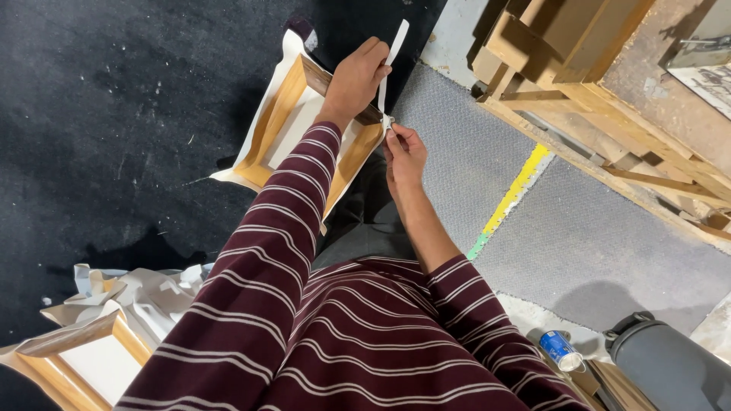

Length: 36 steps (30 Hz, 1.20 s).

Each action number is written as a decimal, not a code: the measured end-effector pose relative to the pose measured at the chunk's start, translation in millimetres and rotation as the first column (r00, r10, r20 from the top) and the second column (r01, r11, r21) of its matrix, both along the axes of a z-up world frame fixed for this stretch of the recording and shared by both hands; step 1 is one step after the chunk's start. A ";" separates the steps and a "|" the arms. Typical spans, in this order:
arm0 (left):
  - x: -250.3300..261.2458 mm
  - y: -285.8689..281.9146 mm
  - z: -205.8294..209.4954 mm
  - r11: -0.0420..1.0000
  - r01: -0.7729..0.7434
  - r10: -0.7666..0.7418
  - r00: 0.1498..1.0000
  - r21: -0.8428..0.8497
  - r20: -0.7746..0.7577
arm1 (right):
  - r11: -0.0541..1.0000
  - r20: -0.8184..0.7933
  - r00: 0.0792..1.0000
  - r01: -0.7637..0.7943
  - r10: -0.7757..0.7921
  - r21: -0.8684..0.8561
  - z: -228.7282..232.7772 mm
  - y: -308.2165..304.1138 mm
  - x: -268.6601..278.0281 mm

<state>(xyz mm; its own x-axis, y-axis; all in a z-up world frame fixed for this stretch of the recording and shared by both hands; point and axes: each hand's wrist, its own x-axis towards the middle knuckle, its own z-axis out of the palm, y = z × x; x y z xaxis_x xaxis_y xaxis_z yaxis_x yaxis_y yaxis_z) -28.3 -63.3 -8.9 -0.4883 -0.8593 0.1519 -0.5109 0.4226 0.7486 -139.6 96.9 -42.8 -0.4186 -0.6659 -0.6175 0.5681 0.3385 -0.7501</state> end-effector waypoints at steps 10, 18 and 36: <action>6.9 -5.1 10.7 0.996 0.016 -0.004 0.991 0.089 -0.134 | 0.994 -0.081 0.990 -0.111 0.112 0.024 15.9 8.1 6.0; 7.3 -7.6 4.6 0.999 0.010 0.000 0.984 0.053 -0.180 | 0.994 -0.170 0.980 -0.111 0.109 -0.007 9.4 4.3 5.8; 10.6 -10.3 -6.0 0.996 -0.070 0.083 0.967 0.062 -0.242 | 0.964 -0.137 0.962 -0.251 0.238 -0.091 27.8 55.2 32.4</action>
<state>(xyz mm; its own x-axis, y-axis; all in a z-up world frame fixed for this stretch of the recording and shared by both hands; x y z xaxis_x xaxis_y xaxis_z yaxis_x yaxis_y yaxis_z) -17.7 -73.6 -15.0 -0.3748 -0.9026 0.2118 -0.3389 0.3460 0.8749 -107.2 152.1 -14.9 -0.3032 -0.8168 -0.4908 0.3783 0.3695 -0.8487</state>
